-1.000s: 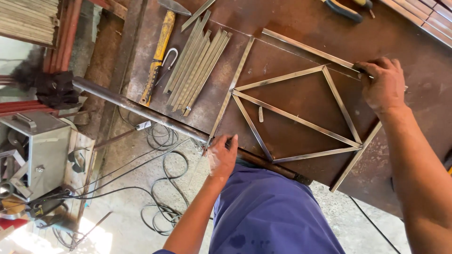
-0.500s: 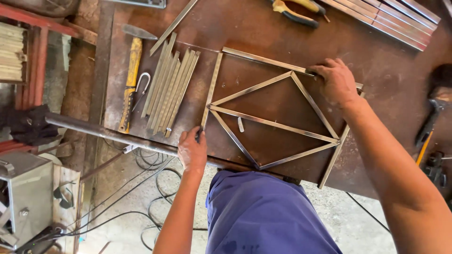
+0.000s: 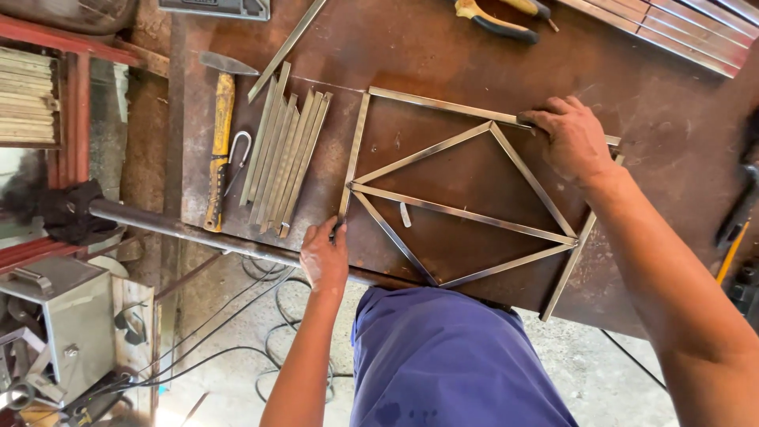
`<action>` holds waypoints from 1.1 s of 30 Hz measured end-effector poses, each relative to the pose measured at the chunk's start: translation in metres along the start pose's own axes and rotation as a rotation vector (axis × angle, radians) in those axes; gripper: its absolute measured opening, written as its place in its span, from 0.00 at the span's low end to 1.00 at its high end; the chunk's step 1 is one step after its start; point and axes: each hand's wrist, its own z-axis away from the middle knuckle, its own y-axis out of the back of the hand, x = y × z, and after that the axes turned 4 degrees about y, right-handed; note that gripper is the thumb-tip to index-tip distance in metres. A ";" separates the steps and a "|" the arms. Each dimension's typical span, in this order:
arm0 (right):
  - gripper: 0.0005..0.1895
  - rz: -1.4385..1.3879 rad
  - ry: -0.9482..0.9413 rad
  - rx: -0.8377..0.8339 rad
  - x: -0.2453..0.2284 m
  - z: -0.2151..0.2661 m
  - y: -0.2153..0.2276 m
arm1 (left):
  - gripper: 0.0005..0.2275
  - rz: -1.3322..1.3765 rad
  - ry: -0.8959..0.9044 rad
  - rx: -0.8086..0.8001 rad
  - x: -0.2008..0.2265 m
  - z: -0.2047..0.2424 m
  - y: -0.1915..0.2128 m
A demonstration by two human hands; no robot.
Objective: Assembling and welding a decorative metal frame by measuring, positioning, and tack-welding metal bars.
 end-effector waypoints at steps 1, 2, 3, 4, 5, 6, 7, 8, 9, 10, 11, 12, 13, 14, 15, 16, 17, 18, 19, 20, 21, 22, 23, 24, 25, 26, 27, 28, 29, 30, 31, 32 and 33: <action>0.14 -0.004 0.000 -0.003 0.001 0.000 -0.001 | 0.10 -0.003 0.003 -0.002 -0.001 0.000 0.000; 0.14 0.001 0.000 -0.002 0.001 0.000 -0.002 | 0.10 -0.004 -0.001 0.003 -0.001 0.000 -0.001; 0.14 0.008 -0.003 -0.001 0.002 0.001 -0.002 | 0.10 -0.003 -0.006 0.007 -0.001 -0.001 -0.002; 0.14 0.006 -0.005 -0.003 0.003 0.002 -0.002 | 0.10 -0.005 -0.006 0.003 -0.003 -0.001 -0.003; 0.14 0.021 -0.016 0.010 0.003 0.002 -0.002 | 0.10 -0.017 0.001 -0.016 -0.004 -0.001 -0.003; 0.14 0.036 -0.026 0.022 0.004 0.003 -0.002 | 0.10 -0.028 0.008 -0.035 -0.005 -0.001 -0.003; 0.14 0.034 -0.025 0.022 0.002 0.002 0.006 | 0.10 -0.031 0.009 -0.034 0.002 -0.002 0.002; 0.15 0.057 -0.027 0.061 0.000 0.001 0.014 | 0.10 -0.013 0.015 -0.051 0.008 -0.003 0.007; 0.17 0.081 -0.026 0.101 -0.002 -0.001 0.022 | 0.11 0.005 0.022 -0.066 0.014 -0.004 0.013; 0.17 0.079 -0.024 0.102 -0.002 0.000 0.024 | 0.11 0.004 0.024 -0.064 0.015 -0.005 0.015; 0.17 0.059 -0.035 0.140 -0.001 0.002 0.027 | 0.12 0.006 0.017 -0.068 0.017 -0.005 0.017; 0.17 0.040 -0.045 0.178 0.001 0.004 0.030 | 0.12 0.009 0.010 -0.073 0.019 -0.005 0.018; 0.17 0.044 -0.048 0.178 0.003 0.009 0.033 | 0.12 0.012 0.006 -0.076 0.019 -0.005 0.019; 0.21 0.033 -0.063 0.187 0.005 0.014 0.036 | 0.12 0.008 0.019 -0.090 0.019 -0.005 0.019; 0.26 0.017 -0.075 0.196 0.005 0.017 0.037 | 0.13 0.000 0.036 -0.103 0.018 -0.004 0.021; 0.26 0.017 -0.076 0.195 0.001 0.027 0.046 | 0.13 0.000 0.035 -0.104 0.017 -0.002 0.019; 0.24 -0.012 -0.120 0.264 -0.004 0.037 0.054 | 0.15 -0.046 -0.023 -0.060 0.015 0.001 0.017; 0.23 -0.042 -0.163 0.334 -0.008 0.048 0.062 | 0.17 -0.091 -0.081 -0.015 0.013 0.003 0.014; 0.23 -0.033 -0.173 0.332 -0.013 0.064 0.065 | 0.17 -0.085 -0.090 -0.025 0.014 0.008 0.017; 0.20 -0.112 -0.234 0.411 -0.017 0.080 0.069 | 0.18 -0.074 -0.134 0.043 0.015 0.012 0.019; 0.17 -0.183 -0.300 0.495 -0.020 0.099 0.074 | 0.18 -0.055 -0.186 0.108 0.019 0.015 0.018; 0.17 -0.165 -0.315 0.498 -0.020 0.126 0.068 | 0.18 -0.042 -0.202 0.095 0.018 0.020 0.019; 0.15 -0.100 -0.383 0.507 -0.020 0.151 0.063 | 0.20 -0.070 -0.159 0.054 0.018 0.024 0.020; 0.13 -0.035 -0.451 0.516 -0.021 0.176 0.058 | 0.22 -0.098 -0.117 0.012 0.019 0.027 0.022; 0.13 -0.019 -0.462 0.525 -0.027 0.195 0.054 | 0.22 -0.088 -0.134 0.007 0.022 0.026 0.025; 0.17 0.024 -0.556 0.456 -0.034 0.213 0.049 | 0.28 -0.132 -0.038 -0.115 0.024 0.024 0.028; 0.22 0.059 -0.649 0.380 -0.043 0.232 0.043 | 0.33 -0.185 0.063 -0.239 0.025 0.025 0.033; 0.22 0.066 -0.661 0.382 -0.050 0.242 0.040 | 0.33 -0.183 0.051 -0.246 0.025 0.027 0.031; 0.25 0.058 -0.752 0.287 -0.057 0.249 0.034 | 0.34 -0.159 0.049 -0.261 0.023 0.028 0.031; 0.29 0.048 -0.841 0.190 -0.065 0.255 0.029 | 0.34 -0.134 0.048 -0.276 0.022 0.028 0.032; 0.29 0.045 -0.845 0.196 -0.068 0.256 0.026 | 0.34 -0.137 0.041 -0.274 0.021 0.029 0.032; 0.28 0.072 -0.769 0.234 -0.072 0.256 0.024 | 0.34 -0.118 0.002 -0.243 0.019 0.030 0.032; 0.27 0.097 -0.688 0.274 -0.075 0.254 0.022 | 0.34 -0.099 -0.036 -0.208 0.018 0.029 0.032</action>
